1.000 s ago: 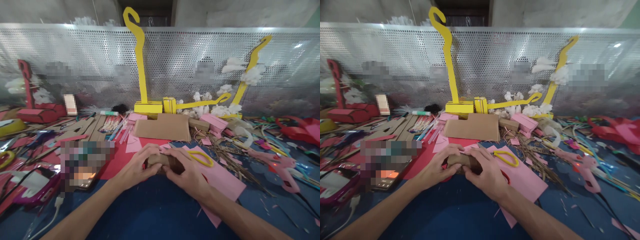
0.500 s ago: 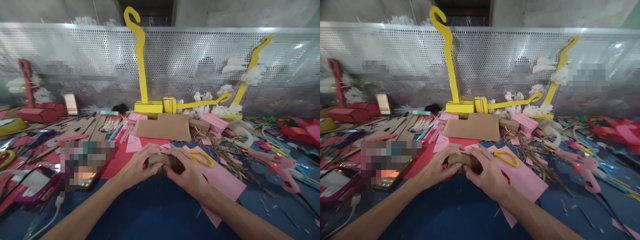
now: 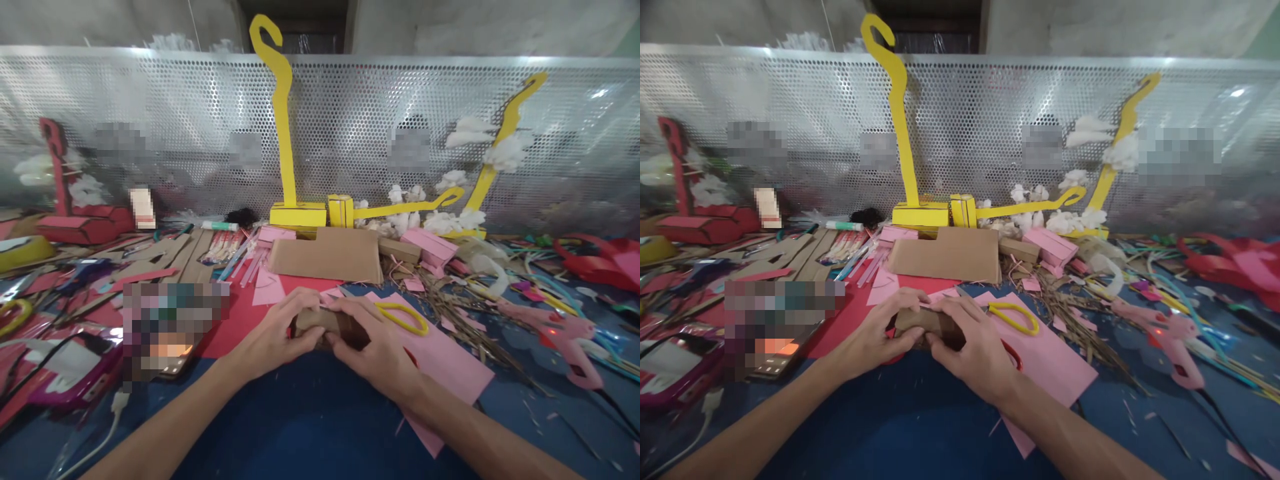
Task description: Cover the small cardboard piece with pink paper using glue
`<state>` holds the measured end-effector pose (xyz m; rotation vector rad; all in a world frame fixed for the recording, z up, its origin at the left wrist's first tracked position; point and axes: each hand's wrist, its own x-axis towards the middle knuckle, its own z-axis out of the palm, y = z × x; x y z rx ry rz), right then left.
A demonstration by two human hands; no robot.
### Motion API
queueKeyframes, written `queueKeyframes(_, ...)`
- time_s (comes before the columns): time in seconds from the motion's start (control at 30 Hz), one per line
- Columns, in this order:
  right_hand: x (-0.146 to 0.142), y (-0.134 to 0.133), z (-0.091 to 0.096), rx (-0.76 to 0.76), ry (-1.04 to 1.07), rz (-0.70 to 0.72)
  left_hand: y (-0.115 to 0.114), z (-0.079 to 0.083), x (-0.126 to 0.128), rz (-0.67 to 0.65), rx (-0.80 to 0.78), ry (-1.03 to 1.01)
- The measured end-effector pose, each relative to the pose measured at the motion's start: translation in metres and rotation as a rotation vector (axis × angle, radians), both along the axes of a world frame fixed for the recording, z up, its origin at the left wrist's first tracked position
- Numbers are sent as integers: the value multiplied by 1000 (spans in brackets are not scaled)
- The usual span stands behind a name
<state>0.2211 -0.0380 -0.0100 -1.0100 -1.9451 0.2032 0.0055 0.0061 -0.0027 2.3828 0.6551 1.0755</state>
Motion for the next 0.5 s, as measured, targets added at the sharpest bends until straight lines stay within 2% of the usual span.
queueKeyframes(0.3,0,0,0,-21,12,-4,0,-7,-1,31,-95,-19)
queueKeyframes(0.5,1,-1,0,-22,8,-8,1,-4,-1,-11,-18,-14)
